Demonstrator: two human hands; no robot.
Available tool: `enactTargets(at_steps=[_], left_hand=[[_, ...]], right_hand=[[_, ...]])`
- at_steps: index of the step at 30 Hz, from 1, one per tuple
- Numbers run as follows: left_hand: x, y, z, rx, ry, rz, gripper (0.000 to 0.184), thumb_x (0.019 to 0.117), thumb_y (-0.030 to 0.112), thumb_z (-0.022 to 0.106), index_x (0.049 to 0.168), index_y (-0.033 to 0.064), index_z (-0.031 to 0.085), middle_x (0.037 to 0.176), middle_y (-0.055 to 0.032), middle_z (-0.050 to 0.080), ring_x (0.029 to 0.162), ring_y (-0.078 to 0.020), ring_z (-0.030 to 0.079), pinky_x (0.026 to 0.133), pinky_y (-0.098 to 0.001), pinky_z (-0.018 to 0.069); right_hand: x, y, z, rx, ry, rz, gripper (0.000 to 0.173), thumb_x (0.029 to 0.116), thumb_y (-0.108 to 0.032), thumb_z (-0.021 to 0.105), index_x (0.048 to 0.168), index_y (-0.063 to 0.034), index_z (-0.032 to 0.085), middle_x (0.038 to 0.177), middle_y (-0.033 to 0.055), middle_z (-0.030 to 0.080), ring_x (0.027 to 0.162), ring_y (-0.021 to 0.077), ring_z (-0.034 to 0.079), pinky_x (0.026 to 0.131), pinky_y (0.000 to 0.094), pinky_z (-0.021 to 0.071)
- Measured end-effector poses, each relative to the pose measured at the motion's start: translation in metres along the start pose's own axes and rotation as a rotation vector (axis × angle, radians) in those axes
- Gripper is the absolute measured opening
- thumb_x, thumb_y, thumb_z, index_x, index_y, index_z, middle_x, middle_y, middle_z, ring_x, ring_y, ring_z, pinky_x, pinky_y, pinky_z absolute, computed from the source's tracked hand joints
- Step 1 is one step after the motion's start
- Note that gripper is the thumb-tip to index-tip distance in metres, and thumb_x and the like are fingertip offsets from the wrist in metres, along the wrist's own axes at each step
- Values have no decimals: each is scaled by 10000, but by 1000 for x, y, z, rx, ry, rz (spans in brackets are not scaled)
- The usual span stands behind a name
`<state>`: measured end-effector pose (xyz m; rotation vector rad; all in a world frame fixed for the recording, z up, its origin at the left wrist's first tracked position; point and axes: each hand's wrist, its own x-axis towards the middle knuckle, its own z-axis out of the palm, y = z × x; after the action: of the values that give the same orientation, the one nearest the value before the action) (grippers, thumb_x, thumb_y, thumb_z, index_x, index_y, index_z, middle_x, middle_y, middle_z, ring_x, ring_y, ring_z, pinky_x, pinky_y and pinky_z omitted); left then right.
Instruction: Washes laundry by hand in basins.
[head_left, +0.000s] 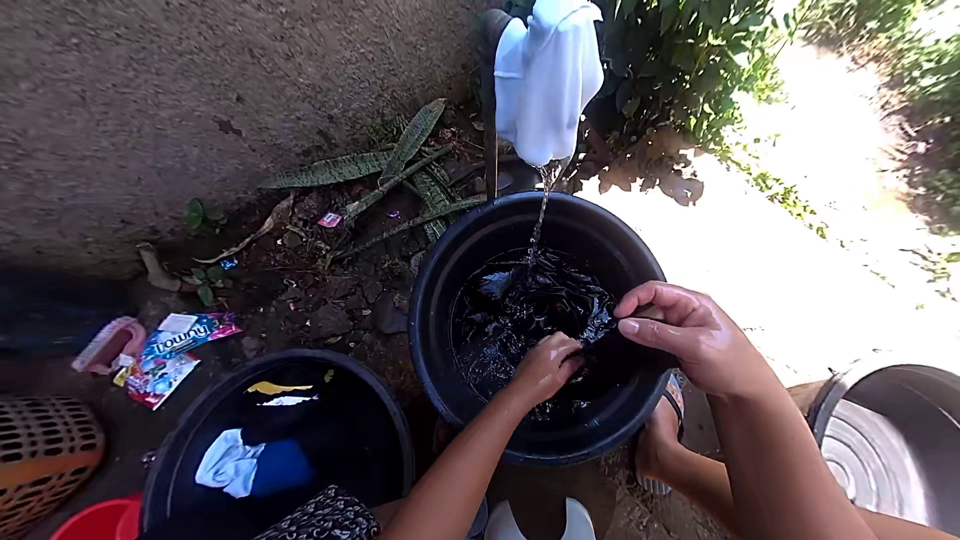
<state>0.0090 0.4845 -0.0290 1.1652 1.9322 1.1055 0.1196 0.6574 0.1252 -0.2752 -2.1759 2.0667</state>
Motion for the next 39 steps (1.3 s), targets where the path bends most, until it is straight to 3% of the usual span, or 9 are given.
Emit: enactTargets(at_steps=[4, 8, 11, 15, 21, 25, 31, 35, 39], left_hand=[[-11, -20, -34, -465, 84, -271, 180, 988, 120, 645, 1098, -22, 645, 1024, -72, 669, 932, -91, 630, 880, -291, 528], [-21, -11, -71, -1016, 207, -259, 178, 998, 30, 496, 1146, 127, 508, 968, -2, 649, 908, -105, 649, 870, -337, 551], [-13, 22, -79, -924, 90, -217, 281, 955, 37, 535, 1213, 148, 546, 943, 16, 671, 903, -85, 645, 887, -321, 534], [-3, 75, -69, -751, 24, -236, 294, 919, -85, 602, 1185, 40, 616, 1035, -69, 654, 938, -126, 629, 876, -311, 533], [-21, 84, -95, -353, 94, -142, 209, 846, -66, 617, 746, 102, 692, 865, 35, 644, 875, -53, 603, 787, -239, 504], [-3, 2, -96, 512, 142, -619, 279, 976, 16, 552, 1125, 100, 772, 1244, -172, 664, 1190, -352, 621, 1001, -547, 497], [30, -94, 44, 524, -70, -887, 732, 944, 27, 594, 1614, 128, 317, 1731, -97, -67, 1565, -461, 54, 1127, -697, 325], [41, -140, 16, 634, -400, -630, 742, 910, 150, 666, 1591, 123, 374, 1730, -83, 105, 1585, -377, 41, 1206, -715, 40], [43, -167, -9, 663, -142, -758, 516, 979, 304, 603, 1467, 141, 559, 1643, -176, 333, 1524, -417, 268, 1210, -685, 130]], right_hand=[[-1, 8, -18, -375, 43, 55, 116, 908, -152, 728, 1023, -143, 721, 825, -32, 724, 702, 59, 674, 631, 253, 580], [12, 31, -39, -927, 47, 354, 246, 969, -304, 732, 1145, -133, 730, 980, 127, 735, 949, 328, 691, 869, 632, 511], [17, 60, -25, -854, 59, 248, 294, 928, -173, 760, 1188, -45, 710, 1209, 182, 668, 1171, 369, 614, 1018, 596, 477], [31, 109, 44, -88, 26, 20, 90, 880, -125, 635, 825, -79, 689, 820, -30, 686, 783, 40, 650, 733, 277, 557], [49, 107, 40, -945, -357, 538, 355, 994, -232, 618, 1201, 50, 681, 1246, 294, 648, 1239, 459, 587, 1058, 660, 415], [42, 105, 15, -1217, -731, 510, 440, 944, -54, 649, 1383, -55, 624, 1495, 232, 503, 1380, 467, 460, 1063, 710, 374], [34, 230, 67, -1124, -754, 423, 993, 834, 18, 752, 1652, -203, 233, 1738, 120, 28, 1531, 556, 97, 1056, 824, 281], [36, 297, 57, -1089, -793, 391, 897, 935, -269, 720, 1660, -264, 193, 1736, 62, 122, 1542, 454, 218, 1146, 717, 287], [67, 309, 61, -1044, -605, 680, 674, 1036, -223, 543, 1644, -177, 255, 1624, 147, 399, 1468, 397, 403, 1198, 648, 258]])
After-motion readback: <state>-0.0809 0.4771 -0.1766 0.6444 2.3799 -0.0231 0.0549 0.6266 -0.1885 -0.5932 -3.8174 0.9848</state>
